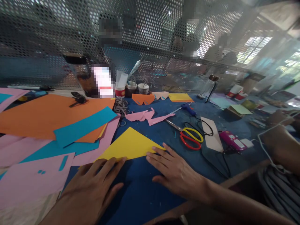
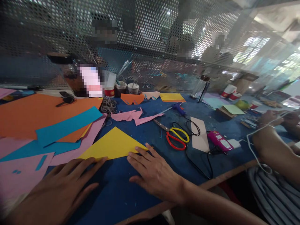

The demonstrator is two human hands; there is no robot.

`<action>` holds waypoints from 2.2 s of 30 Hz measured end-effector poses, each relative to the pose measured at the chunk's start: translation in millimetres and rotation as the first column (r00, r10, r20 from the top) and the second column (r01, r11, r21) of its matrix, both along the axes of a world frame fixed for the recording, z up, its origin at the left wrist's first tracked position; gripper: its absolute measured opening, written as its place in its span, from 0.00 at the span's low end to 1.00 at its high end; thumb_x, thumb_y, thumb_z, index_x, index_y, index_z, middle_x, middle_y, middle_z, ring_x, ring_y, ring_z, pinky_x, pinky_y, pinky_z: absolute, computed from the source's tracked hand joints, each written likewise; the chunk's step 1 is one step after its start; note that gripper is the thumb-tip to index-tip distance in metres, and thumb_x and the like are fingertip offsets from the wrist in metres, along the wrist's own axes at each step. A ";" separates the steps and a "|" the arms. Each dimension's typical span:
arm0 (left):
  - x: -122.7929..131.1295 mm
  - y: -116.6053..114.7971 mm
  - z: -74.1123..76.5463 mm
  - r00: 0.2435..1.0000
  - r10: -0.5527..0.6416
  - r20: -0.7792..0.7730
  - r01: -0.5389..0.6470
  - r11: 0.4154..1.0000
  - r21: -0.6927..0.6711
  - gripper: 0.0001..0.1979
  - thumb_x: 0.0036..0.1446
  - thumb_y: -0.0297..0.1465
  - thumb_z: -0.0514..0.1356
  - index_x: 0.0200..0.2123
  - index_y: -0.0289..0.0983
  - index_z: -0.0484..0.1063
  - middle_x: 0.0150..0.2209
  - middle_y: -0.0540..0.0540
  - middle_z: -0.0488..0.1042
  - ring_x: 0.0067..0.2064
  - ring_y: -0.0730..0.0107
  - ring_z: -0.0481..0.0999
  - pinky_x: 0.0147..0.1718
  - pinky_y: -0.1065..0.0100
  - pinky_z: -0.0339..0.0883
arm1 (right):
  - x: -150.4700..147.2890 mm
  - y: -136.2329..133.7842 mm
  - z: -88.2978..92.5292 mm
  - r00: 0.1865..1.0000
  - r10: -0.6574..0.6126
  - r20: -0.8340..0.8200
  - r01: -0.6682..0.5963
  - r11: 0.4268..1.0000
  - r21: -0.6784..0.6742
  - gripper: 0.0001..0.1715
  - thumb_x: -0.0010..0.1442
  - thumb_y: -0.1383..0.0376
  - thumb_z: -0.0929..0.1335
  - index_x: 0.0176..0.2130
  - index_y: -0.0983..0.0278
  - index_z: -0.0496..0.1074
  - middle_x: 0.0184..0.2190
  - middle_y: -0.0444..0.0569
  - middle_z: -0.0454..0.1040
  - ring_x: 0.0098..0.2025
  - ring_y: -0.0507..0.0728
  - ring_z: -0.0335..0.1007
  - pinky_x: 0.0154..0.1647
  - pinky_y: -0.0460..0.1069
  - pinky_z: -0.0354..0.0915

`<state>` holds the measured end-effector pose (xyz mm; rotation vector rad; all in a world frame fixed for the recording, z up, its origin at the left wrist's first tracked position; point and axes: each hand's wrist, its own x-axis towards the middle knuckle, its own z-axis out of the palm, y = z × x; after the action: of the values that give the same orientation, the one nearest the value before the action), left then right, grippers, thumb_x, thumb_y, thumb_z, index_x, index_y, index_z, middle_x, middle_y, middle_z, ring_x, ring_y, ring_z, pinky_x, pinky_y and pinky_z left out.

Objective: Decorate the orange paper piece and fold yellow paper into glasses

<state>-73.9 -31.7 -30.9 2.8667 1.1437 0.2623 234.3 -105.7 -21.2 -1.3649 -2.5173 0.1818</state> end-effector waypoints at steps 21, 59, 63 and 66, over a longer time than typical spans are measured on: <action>-17.5 -10.2 -23.5 0.997 0.069 0.039 -0.070 0.997 0.034 0.27 0.70 0.46 0.54 0.68 0.49 0.68 0.60 0.42 0.78 0.58 0.42 0.74 0.53 0.42 0.68 | 31.8 -22.2 -3.9 0.940 -0.324 -0.107 0.334 0.938 0.089 0.22 0.75 0.64 0.64 0.65 0.55 0.71 0.61 0.47 0.78 0.67 0.63 0.68 0.71 0.69 0.61; -0.9 37.2 -2.2 0.983 -0.109 0.150 0.091 0.989 0.117 0.21 0.74 0.39 0.48 0.39 0.42 0.80 0.38 0.45 0.83 0.40 0.57 0.81 0.44 0.54 0.68 | -2.0 53.7 -1.3 0.993 0.022 0.118 -0.055 0.959 0.277 0.10 0.74 0.66 0.65 0.38 0.62 0.74 0.37 0.47 0.75 0.40 0.57 0.67 0.41 0.54 0.53; 0.7 41.0 -1.2 0.980 -0.053 0.190 0.058 0.998 -0.019 0.21 0.73 0.42 0.49 0.39 0.43 0.80 0.39 0.45 0.82 0.40 0.56 0.81 0.43 0.54 0.70 | -0.7 52.5 0.2 0.996 0.043 0.076 -0.059 0.973 0.223 0.12 0.75 0.62 0.65 0.42 0.64 0.75 0.39 0.48 0.76 0.42 0.58 0.68 0.44 0.54 0.54; 1.9 45.2 -2.1 0.977 0.007 0.214 0.017 0.993 -0.113 0.21 0.72 0.44 0.49 0.39 0.44 0.80 0.39 0.45 0.82 0.41 0.55 0.81 0.43 0.54 0.72 | -0.1 53.1 -0.4 0.998 0.042 0.050 -0.051 0.979 0.199 0.12 0.76 0.62 0.66 0.43 0.64 0.76 0.40 0.49 0.77 0.43 0.58 0.68 0.44 0.54 0.54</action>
<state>-72.0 13.4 -33.0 2.6636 1.0741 0.4759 234.3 -52.6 -21.6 -1.2452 -2.5258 -0.0930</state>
